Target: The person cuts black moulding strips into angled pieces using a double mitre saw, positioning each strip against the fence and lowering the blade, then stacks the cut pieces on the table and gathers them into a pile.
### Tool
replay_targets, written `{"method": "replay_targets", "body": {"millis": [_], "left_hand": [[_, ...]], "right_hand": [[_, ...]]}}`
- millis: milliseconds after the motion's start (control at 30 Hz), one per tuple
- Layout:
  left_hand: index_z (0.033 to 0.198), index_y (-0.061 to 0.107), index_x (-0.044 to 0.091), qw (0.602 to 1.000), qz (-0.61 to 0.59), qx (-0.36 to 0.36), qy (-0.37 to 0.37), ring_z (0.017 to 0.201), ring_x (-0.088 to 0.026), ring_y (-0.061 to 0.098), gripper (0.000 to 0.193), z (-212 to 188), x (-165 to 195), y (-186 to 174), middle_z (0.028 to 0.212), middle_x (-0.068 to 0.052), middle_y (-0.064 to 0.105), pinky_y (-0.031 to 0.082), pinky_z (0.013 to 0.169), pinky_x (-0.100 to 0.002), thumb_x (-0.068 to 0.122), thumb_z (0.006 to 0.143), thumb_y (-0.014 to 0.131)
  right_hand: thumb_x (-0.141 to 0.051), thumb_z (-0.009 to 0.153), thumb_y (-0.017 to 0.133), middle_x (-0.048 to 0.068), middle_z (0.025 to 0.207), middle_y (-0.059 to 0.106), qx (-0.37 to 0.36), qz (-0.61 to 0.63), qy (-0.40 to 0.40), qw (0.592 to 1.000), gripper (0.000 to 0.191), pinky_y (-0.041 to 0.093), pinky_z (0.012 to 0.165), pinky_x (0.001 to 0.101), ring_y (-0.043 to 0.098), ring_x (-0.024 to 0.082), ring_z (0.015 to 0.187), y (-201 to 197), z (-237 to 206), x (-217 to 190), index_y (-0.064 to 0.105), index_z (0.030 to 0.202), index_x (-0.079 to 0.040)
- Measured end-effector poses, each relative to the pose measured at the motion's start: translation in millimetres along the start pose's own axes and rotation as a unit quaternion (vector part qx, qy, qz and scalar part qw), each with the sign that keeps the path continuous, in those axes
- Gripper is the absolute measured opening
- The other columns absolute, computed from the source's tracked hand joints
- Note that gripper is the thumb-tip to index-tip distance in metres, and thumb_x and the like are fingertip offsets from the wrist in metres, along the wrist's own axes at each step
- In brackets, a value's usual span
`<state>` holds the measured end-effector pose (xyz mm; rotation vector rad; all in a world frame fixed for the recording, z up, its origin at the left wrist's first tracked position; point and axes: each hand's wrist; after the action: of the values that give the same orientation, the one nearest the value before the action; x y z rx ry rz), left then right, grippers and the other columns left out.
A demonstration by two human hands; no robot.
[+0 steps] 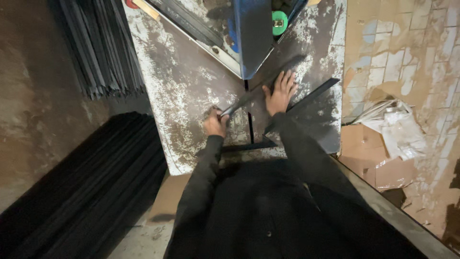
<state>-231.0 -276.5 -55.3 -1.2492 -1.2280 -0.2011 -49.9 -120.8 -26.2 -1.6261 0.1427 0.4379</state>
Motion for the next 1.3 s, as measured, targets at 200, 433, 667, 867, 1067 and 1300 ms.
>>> {"method": "replay_targets", "body": {"millis": [200,433,667,867,1067,1300], "left_hand": [[0.093,0.069,0.005,0.997,-0.067,0.006,-0.043,0.070,-0.027,0.074,0.023,41,38,36,0.077,-0.014,0.075,0.058,0.069,-0.041,0.021,0.081,0.083],[0.091,0.069,-0.001,0.979,-0.145,-0.022,-0.142,0.058,-0.020,0.071,0.021,55,60,59,0.072,-0.013,0.071,0.059,0.054,-0.035,0.014,0.084,0.082],[0.093,0.066,-0.004,0.972,-0.181,-0.042,-0.146,0.060,-0.017,0.072,0.022,65,71,64,0.073,-0.013,0.071,0.060,0.052,-0.032,0.012,0.087,0.080],[0.091,0.068,-0.003,0.973,-0.159,-0.024,-0.167,0.057,-0.017,0.072,0.021,66,73,68,0.072,-0.012,0.072,0.059,0.052,-0.032,0.012,0.085,0.081],[0.089,0.067,-0.003,0.971,-0.171,-0.023,-0.167,0.056,-0.016,0.072,0.021,64,77,59,0.070,-0.012,0.072,0.058,0.053,-0.033,0.011,0.085,0.082],[0.090,0.070,0.000,0.966,-0.196,-0.046,-0.162,0.061,-0.017,0.074,0.018,64,69,53,0.074,-0.012,0.075,0.060,0.056,-0.033,0.014,0.086,0.080]], "right_hand": [[-0.035,0.101,0.070,0.023,0.172,0.014,-0.074,-0.001,-0.024,0.997,0.086,0.012,0.124,0.0655,0.008,0.045,0.158,-20,93,0,0.025,0.163,0.004],[-0.031,0.103,0.074,0.022,0.175,0.012,-0.090,0.024,-0.028,0.995,0.091,0.011,0.126,0.0666,0.007,0.042,0.162,-22,135,12,0.019,0.169,-0.001],[-0.042,0.095,0.086,0.027,0.176,0.006,-0.122,0.021,-0.058,0.991,0.115,0.008,0.125,0.0695,0.002,0.042,0.163,-30,149,16,0.013,0.171,0.003],[-0.060,0.058,0.100,0.029,0.174,0.003,-0.175,0.024,-0.010,0.984,0.156,0.003,0.124,0.0714,0.000,0.042,0.161,-43,147,4,0.009,0.165,0.006],[-0.059,0.065,0.100,0.024,0.176,0.004,-0.117,0.012,-0.046,0.992,0.151,0.008,0.123,0.0740,0.002,0.042,0.163,-27,137,5,0.011,0.170,0.002],[-0.056,0.064,0.096,0.020,0.175,-0.001,-0.156,0.031,-0.007,0.987,0.142,0.006,0.118,0.0786,0.001,0.037,0.163,-11,94,-12,0.016,0.168,-0.001]]}}
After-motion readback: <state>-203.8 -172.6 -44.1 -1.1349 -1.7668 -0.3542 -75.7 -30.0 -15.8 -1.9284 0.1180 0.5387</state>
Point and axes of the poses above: each hand's wrist, its own z-axis towards the middle knuckle, its own y-axis out of the palm, x = y × z
